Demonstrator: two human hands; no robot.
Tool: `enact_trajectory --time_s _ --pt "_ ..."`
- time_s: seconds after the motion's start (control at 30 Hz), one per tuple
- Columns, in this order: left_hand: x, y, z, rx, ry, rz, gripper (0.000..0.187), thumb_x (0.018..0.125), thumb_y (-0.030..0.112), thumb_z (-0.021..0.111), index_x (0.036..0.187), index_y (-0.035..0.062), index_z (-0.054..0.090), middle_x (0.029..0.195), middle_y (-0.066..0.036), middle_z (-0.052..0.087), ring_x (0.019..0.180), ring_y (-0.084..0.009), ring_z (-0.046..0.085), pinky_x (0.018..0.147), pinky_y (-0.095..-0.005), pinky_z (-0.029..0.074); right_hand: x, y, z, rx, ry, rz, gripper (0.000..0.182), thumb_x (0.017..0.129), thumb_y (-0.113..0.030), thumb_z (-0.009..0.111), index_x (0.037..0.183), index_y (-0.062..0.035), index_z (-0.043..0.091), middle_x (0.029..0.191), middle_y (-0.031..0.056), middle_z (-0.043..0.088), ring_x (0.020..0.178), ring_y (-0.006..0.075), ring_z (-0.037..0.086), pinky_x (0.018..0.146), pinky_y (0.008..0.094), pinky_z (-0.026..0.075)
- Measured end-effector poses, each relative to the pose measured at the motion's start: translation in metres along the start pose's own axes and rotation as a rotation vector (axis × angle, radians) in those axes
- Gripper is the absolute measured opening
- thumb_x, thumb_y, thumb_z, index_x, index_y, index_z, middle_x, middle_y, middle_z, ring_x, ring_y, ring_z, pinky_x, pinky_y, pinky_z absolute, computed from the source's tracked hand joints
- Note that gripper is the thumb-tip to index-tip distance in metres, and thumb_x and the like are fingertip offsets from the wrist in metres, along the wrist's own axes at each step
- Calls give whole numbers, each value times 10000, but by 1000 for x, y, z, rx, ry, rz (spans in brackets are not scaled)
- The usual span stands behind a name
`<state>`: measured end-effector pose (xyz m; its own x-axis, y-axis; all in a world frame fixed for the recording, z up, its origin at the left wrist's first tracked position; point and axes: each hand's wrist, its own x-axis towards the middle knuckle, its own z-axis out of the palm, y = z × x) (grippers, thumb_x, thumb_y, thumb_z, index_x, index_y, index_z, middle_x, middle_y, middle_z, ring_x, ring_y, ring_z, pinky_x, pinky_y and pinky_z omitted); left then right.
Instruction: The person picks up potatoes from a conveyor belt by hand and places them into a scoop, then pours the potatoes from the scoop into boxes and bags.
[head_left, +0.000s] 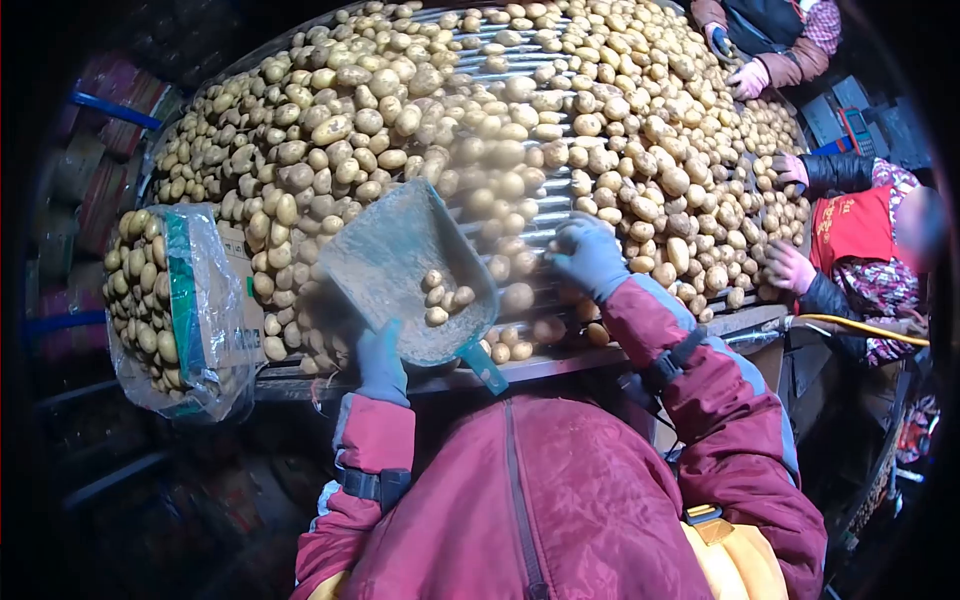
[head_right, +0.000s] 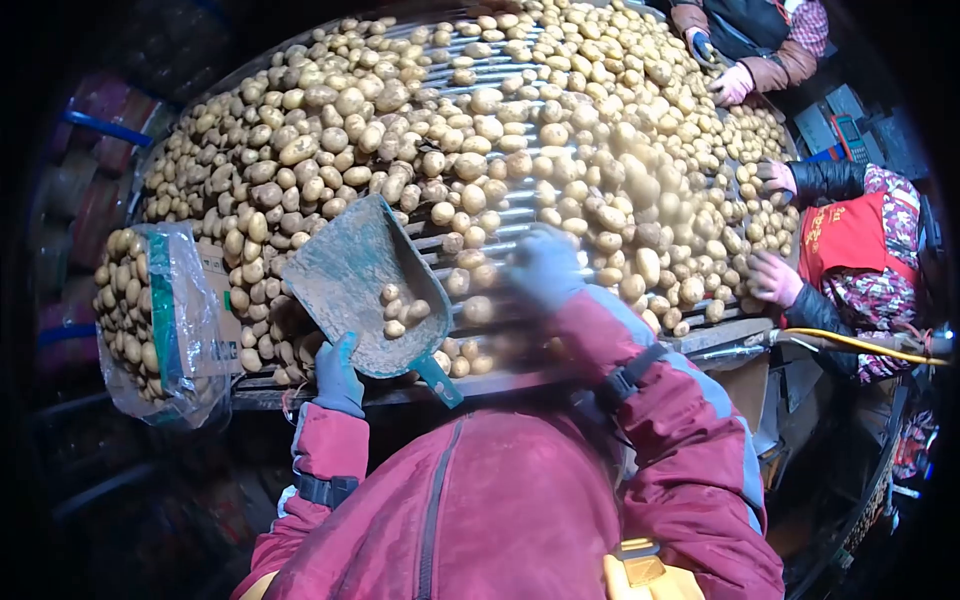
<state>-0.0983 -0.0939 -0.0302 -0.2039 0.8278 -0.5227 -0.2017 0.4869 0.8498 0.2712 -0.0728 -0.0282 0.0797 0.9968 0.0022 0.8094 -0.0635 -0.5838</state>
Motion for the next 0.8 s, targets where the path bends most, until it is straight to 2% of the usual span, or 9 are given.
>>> enact_trajectory --time_s 0.2,0.33,0.47,0.53,0.63,0.67,0.7,0.73,0.8 --pt "2 0 5 54 -33 -28 322 895 113 665 1158 -67 615 1104 -116 650 982 -200 631 881 -362 517 20 -90 -20 409 -90 -274 508 837 -426 750 1134 -17 702 1241 184 644 1150 338 611 1007 409 473" --pt "0 6 8 -34 13 -38 376 872 132 701 1165 -76 589 1124 -113 621 978 -200 596 877 -359 491 51 -54 22 47 10 -151 586 880 -381 683 1342 -33 586 1358 167 586 1268 343 545 1081 429 422" --pt "9 3 -6 -20 33 8 331 913 105 642 1201 -58 620 1140 -129 667 1015 -234 657 908 -376 534 13 -37 48 -388 17 -366 658 897 -362 648 1463 -87 458 1483 160 470 1298 355 528 1075 430 430" --pt "2 10 -4 -19 20 15 334 915 115 645 1199 -59 619 1143 -134 667 1010 -238 660 904 -377 538 -16 -36 32 127 -147 -334 532 888 -234 685 1395 -145 549 1367 174 564 1119 335 640 943 414 524" --pt "5 9 -6 -30 29 -4 322 919 112 649 1189 -59 619 1146 -137 666 1000 -237 664 888 -378 546 -8 -36 -3 238 -292 63 417 886 -215 696 1288 -124 637 1198 157 665 1017 329 679 873 409 553" --pt "6 9 -7 -3 32 -12 323 919 111 650 1191 -59 617 1148 -137 665 998 -239 666 887 -379 548 3 -14 14 69 -3 60 307 903 -233 686 1184 -110 695 1071 146 707 980 324 689 851 412 557" --pt "8 6 -7 -38 32 -12 325 921 111 648 1196 -60 613 1151 -138 664 1001 -241 666 891 -381 548 28 -29 -11 111 -124 294 265 908 -242 680 1146 -128 710 1052 161 709 967 324 692 834 418 558" --pt "11 1 -9 -73 32 -10 328 924 112 645 1201 -60 610 1153 -139 663 1004 -244 666 895 -383 548 48 15 25 15 91 187 269 914 -295 667 1136 -151 713 1027 169 720 949 320 702 826 415 558" --pt "11 -1 -7 -95 35 -11 333 928 112 639 1210 -61 603 1158 -142 661 1014 -248 665 903 -388 548 82 11 16 -92 -109 355 391 909 -468 612 1122 -156 716 1013 184 728 969 351 703 861 458 548"
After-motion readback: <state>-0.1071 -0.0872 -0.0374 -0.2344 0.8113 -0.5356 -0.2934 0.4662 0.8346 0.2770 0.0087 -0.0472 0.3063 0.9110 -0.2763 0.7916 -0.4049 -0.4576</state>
